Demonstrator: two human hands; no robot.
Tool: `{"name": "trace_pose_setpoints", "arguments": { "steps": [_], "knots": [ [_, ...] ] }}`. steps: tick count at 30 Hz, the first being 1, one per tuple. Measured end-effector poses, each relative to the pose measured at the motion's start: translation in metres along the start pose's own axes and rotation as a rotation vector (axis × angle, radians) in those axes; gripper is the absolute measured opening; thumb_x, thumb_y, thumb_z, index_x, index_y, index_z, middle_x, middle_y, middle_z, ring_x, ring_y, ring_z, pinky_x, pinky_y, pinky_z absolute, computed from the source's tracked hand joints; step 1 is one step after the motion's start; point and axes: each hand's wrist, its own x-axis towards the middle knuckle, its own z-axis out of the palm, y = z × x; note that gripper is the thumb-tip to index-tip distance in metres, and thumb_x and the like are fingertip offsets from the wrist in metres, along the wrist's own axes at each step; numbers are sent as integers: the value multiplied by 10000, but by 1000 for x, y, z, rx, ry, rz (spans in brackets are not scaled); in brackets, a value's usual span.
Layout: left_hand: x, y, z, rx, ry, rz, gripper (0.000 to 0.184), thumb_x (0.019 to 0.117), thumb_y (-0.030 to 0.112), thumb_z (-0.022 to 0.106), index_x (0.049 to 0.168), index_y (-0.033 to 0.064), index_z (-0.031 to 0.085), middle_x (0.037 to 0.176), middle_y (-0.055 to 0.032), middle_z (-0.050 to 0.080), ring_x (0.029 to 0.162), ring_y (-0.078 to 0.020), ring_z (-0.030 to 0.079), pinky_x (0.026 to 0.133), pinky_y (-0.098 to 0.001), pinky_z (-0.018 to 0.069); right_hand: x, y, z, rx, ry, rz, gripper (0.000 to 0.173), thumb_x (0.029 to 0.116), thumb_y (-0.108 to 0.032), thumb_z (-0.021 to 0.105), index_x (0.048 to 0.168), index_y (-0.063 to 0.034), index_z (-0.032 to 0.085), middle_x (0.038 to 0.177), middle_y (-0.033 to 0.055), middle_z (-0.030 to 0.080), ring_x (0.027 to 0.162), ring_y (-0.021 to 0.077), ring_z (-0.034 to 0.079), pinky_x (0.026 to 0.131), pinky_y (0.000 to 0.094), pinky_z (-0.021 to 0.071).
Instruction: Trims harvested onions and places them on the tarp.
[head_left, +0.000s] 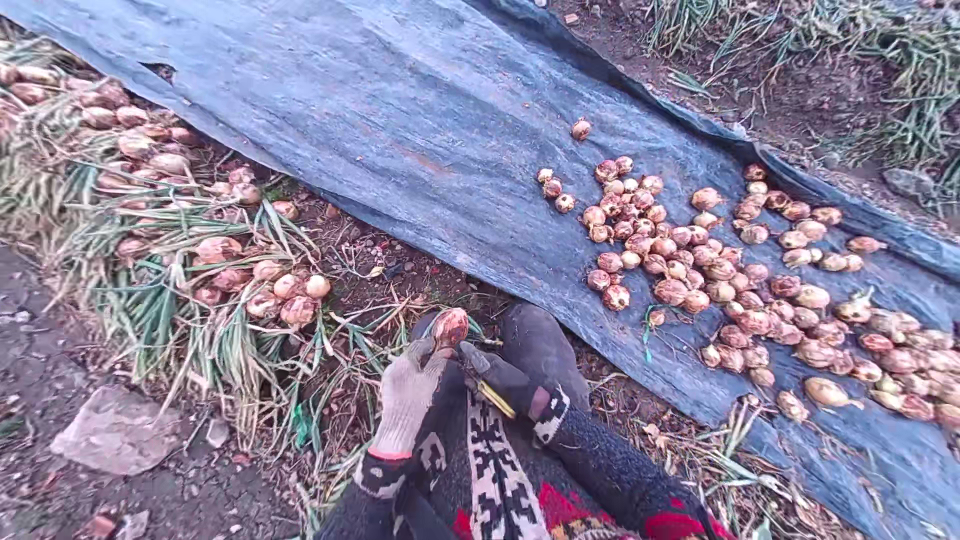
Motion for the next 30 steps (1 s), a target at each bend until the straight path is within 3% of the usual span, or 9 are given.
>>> {"name": "trace_pose_setpoints", "arguments": {
  "steps": [2,7,9,11,14,16,22,25,30],
  "knots": [
    [-10,21,16,240,-96,205,376,966,525,607,1121,230,783,1135,13,766,1061,-184,720,964,-525,558,1,-14,8,329,49,168,679,985,-757,260,1115,-173,582,676,32,556,481,147,524,421,309,471],
    [18,25,40,87,-250,257,322,1054,385,511,1225,229,735,1242,18,715,1128,-133,686,977,-424,571,11,-8,-20,789,31,240,744,980,-763,178,888,-149,588,629,-6,548,475,101,524,408,259,463],
    [53,22,36,97,-104,231,315,1059,352,503,1209,212,741,1221,-7,721,1095,-158,699,935,-425,588,0,-23,-35,906,0,39,753,918,-837,277,990,-185,646,636,0,563,473,114,546,413,275,485],
    [99,1,12,289,20,38,339,1071,350,467,1238,209,726,1244,-56,713,1070,-242,716,881,-487,598,-22,-52,-66,972,6,-413,683,970,-732,367,1304,-196,627,667,2,622,488,131,609,432,311,540],
    [150,-66,-29,616,-161,-324,317,923,310,651,1199,176,734,1378,-206,605,1190,-480,607,910,-724,495,-50,-90,-118,656,244,-800,782,950,-800,224,1508,-299,449,781,-3,664,553,153,622,483,350,560],
    [177,-105,-35,666,-189,-376,435,796,294,767,1210,166,729,1453,-245,526,1321,-546,465,990,-802,380,-43,-93,-126,552,302,-730,730,956,-785,291,1494,-319,456,794,5,662,546,157,616,469,337,551],
    [286,-168,-4,459,-36,-211,396,970,205,604,1360,267,642,1438,-136,574,1333,-406,524,1008,-648,471,13,-33,-80,409,478,-162,579,1037,-638,352,1372,-195,513,725,33,610,499,140,578,423,316,530],
    [329,-174,17,495,-74,-241,526,904,132,646,1404,292,615,1454,-141,550,1241,-429,585,912,-645,540,17,-6,-68,268,455,-106,554,1038,-583,442,1405,-178,533,772,70,622,535,173,586,462,349,548],
    [342,-161,38,560,-188,-333,429,898,173,675,1326,157,656,1400,-223,570,1050,-440,682,827,-649,569,29,-9,-60,17,520,-5,458,1068,-450,474,1348,-119,618,747,66,637,554,175,593,497,350,555]
  ]
}}
